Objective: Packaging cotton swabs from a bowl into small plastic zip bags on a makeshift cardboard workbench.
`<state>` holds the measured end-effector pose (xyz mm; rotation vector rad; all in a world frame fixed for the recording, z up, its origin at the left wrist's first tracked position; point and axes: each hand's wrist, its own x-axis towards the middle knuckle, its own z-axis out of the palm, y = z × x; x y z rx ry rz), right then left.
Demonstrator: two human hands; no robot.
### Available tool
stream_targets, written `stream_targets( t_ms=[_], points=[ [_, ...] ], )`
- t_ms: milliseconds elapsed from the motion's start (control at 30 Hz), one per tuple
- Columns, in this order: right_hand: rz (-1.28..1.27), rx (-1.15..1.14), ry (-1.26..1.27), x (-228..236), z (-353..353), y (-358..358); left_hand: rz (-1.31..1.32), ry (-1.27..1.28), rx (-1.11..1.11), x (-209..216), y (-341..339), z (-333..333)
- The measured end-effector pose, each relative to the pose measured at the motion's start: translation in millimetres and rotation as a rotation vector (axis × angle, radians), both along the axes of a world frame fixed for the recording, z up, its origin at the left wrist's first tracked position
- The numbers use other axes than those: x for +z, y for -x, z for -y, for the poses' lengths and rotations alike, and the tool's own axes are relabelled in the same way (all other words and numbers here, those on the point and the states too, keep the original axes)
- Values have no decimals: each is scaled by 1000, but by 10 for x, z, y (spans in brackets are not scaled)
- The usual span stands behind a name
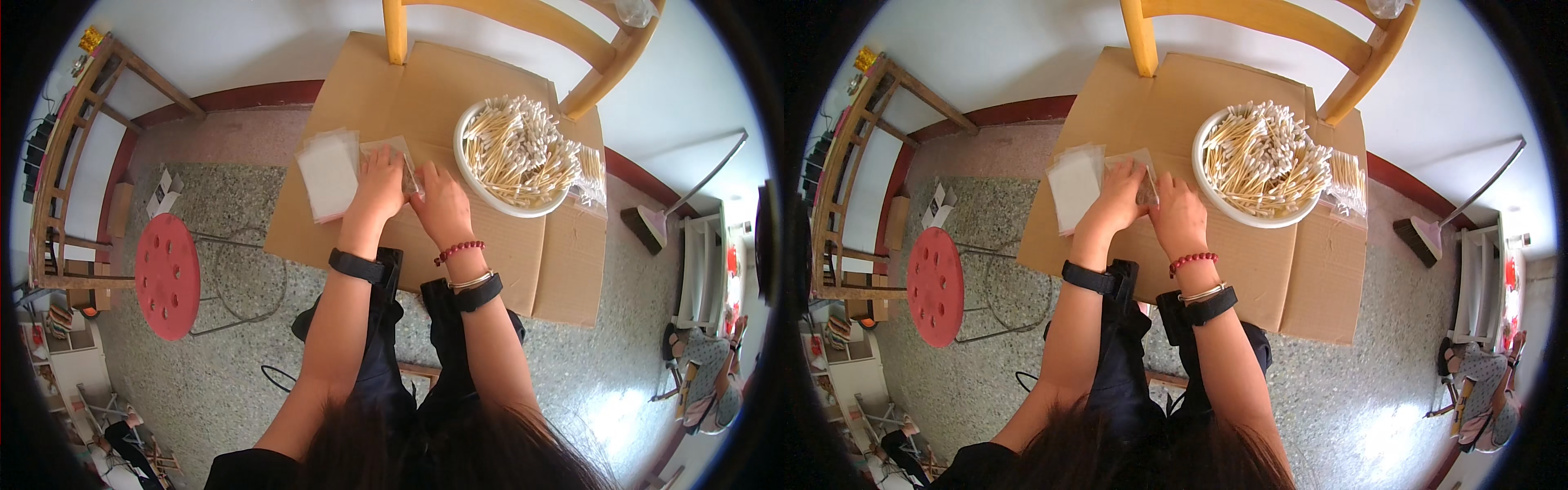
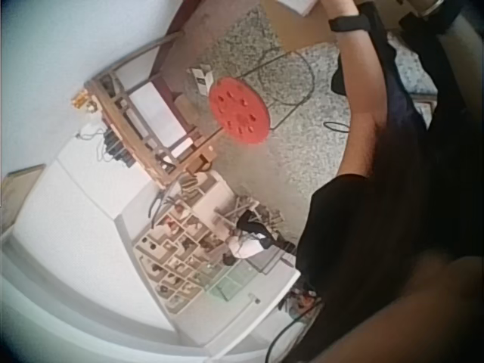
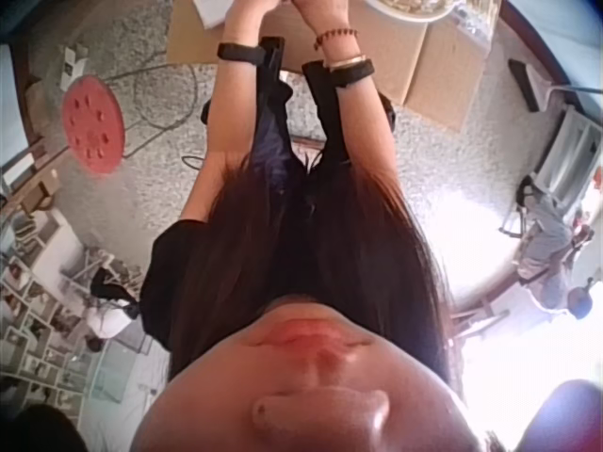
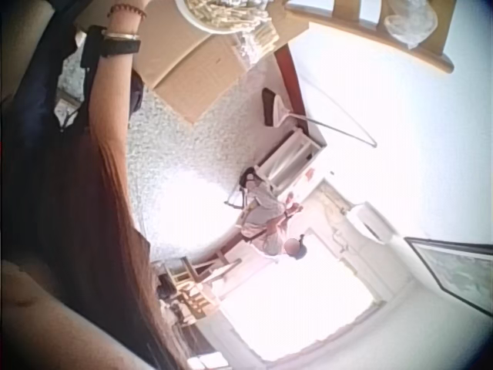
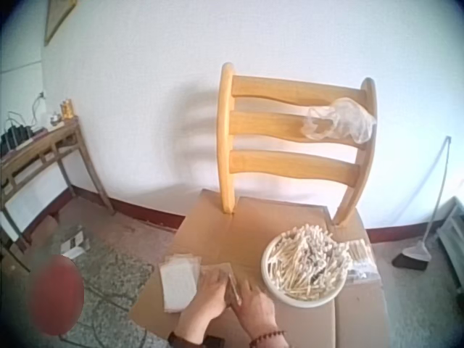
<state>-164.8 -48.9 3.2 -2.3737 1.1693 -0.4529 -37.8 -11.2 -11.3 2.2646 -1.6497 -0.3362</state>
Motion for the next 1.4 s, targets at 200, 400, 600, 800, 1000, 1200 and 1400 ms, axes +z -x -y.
stream_targets(
  t_ms=[200,400,600,800,1000,1200,1400],
  points=[
    [87,62,-80,10,55,60,32,-29,-41,-52,-77,11],
    [176,144,-151,234,15,246,-187,52,-32,184,-56,-29],
    [382,-181,118,545,254,448,-112,-186,-23,148,-1,26],
    [303,-371,173,516,503,895,-6,-160,-59,-43,70,33],
    [277,-441,9,449,543,912,23,-224,-39,-79,107,46],
    [266,-477,26,399,564,842,24,-172,-19,-125,138,52],
    [279,-477,-6,392,572,809,45,-191,4,-96,175,66]
  ],
)
